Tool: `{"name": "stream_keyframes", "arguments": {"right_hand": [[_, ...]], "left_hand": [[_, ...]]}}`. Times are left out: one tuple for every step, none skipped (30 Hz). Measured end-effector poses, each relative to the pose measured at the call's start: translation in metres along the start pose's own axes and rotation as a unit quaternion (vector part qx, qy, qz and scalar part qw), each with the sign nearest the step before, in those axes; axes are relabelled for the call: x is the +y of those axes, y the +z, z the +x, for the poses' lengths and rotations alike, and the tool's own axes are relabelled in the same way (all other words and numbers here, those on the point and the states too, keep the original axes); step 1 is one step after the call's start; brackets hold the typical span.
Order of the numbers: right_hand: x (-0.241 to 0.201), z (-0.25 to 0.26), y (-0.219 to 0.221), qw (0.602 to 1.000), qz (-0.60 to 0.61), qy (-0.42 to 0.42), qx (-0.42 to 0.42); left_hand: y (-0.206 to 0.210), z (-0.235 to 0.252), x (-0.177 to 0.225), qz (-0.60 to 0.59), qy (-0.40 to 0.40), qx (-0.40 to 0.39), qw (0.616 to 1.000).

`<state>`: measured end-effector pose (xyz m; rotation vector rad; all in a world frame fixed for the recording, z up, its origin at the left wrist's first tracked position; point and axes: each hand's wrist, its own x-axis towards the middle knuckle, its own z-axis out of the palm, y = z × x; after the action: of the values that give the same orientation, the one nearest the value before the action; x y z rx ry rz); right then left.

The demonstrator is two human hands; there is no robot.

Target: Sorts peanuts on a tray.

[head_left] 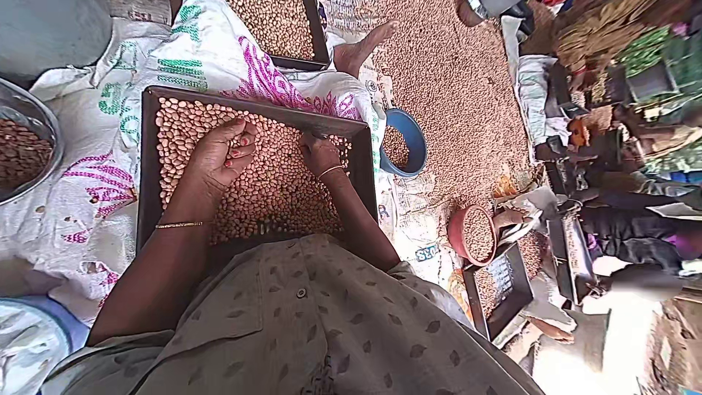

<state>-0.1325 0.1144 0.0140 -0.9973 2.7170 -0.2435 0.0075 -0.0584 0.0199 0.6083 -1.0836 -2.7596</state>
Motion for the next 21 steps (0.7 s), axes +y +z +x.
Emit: {"name": "stream_keyframes", "arguments": {"right_hand": [[-0.002, 0.000, 0.000, 1.000, -0.005, 0.002, 0.000], [-0.003, 0.000, 0.000, 1.000, -0.010, 0.001, 0.003], [-0.003, 0.000, 0.000, 1.000, -0.015, 0.001, 0.008], [-0.003, 0.000, 0.002, 1.000, -0.018, -0.004, 0.020], [-0.002, 0.000, 0.006, 0.999, -0.022, -0.009, 0.034], [-0.001, 0.000, 0.009, 0.998, -0.027, -0.015, 0.046], [0.001, 0.001, 0.011, 0.998, -0.030, -0.022, 0.053], [0.003, 0.002, 0.011, 0.998, -0.030, -0.029, 0.052], [0.006, 0.003, 0.010, 0.998, -0.024, -0.037, 0.050], [0.009, 0.004, 0.009, 0.998, -0.011, -0.044, 0.051], [0.012, 0.004, 0.008, 0.997, 0.012, -0.054, 0.061], [0.014, 0.003, 0.006, 0.993, 0.049, -0.069, 0.086], [0.014, 0.000, 0.002, 0.982, 0.104, -0.096, 0.126], [0.011, -0.003, -0.004, 0.960, 0.174, -0.140, 0.167], [0.004, -0.010, -0.012, 0.935, 0.242, -0.183, 0.183], [-0.004, -0.017, -0.019, 0.913, 0.294, -0.217, 0.180], [-0.010, -0.024, -0.024, 0.901, 0.322, -0.239, 0.168], [-0.013, -0.029, -0.026, 0.896, 0.333, -0.246, 0.160], [-0.013, -0.031, -0.025, 0.896, 0.338, -0.238, 0.162], [-0.013, -0.032, -0.023, 0.896, 0.343, -0.226, 0.170], [-0.013, -0.033, -0.018, 0.895, 0.349, -0.215, 0.176]], "left_hand": [[0.000, 0.000, 0.000, 0.005, 0.002, -0.001, 1.000], [0.001, 0.001, 0.000, 0.012, 0.005, 0.000, 1.000], [0.001, 0.001, -0.001, 0.017, 0.007, -0.001, 1.000], [0.001, 0.001, -0.001, 0.021, 0.009, -0.002, 1.000], [0.001, 0.001, -0.002, 0.025, 0.011, -0.003, 1.000], [0.001, 0.000, -0.003, 0.030, 0.012, -0.005, 0.999], [0.001, 0.000, -0.003, 0.035, 0.011, -0.006, 0.999], [0.001, 0.000, -0.003, 0.038, 0.009, -0.007, 0.999], [0.002, 0.000, -0.003, 0.041, 0.007, -0.007, 0.999], [0.003, 0.000, -0.003, 0.049, 0.006, -0.007, 0.999], [0.004, -0.001, -0.003, 0.065, 0.002, -0.006, 0.998], [0.005, -0.002, -0.003, 0.090, -0.006, -0.006, 0.996], [0.005, -0.001, -0.004, 0.115, -0.015, -0.008, 0.993], [0.006, -0.001, -0.004, 0.139, -0.022, -0.015, 0.990], [0.006, -0.001, -0.006, 0.160, -0.030, -0.032, 0.986], [0.005, -0.001, -0.008, 0.169, -0.041, -0.050, 0.983], [0.006, -0.001, -0.010, 0.167, -0.053, -0.067, 0.982], [0.008, -0.002, -0.012, 0.159, -0.067, -0.084, 0.981], [0.009, -0.002, -0.013, 0.144, -0.072, -0.101, 0.982], [0.010, -0.003, -0.013, 0.126, -0.070, -0.115, 0.983], [0.010, -0.003, -0.012, 0.105, -0.063, -0.116, 0.986]]}}
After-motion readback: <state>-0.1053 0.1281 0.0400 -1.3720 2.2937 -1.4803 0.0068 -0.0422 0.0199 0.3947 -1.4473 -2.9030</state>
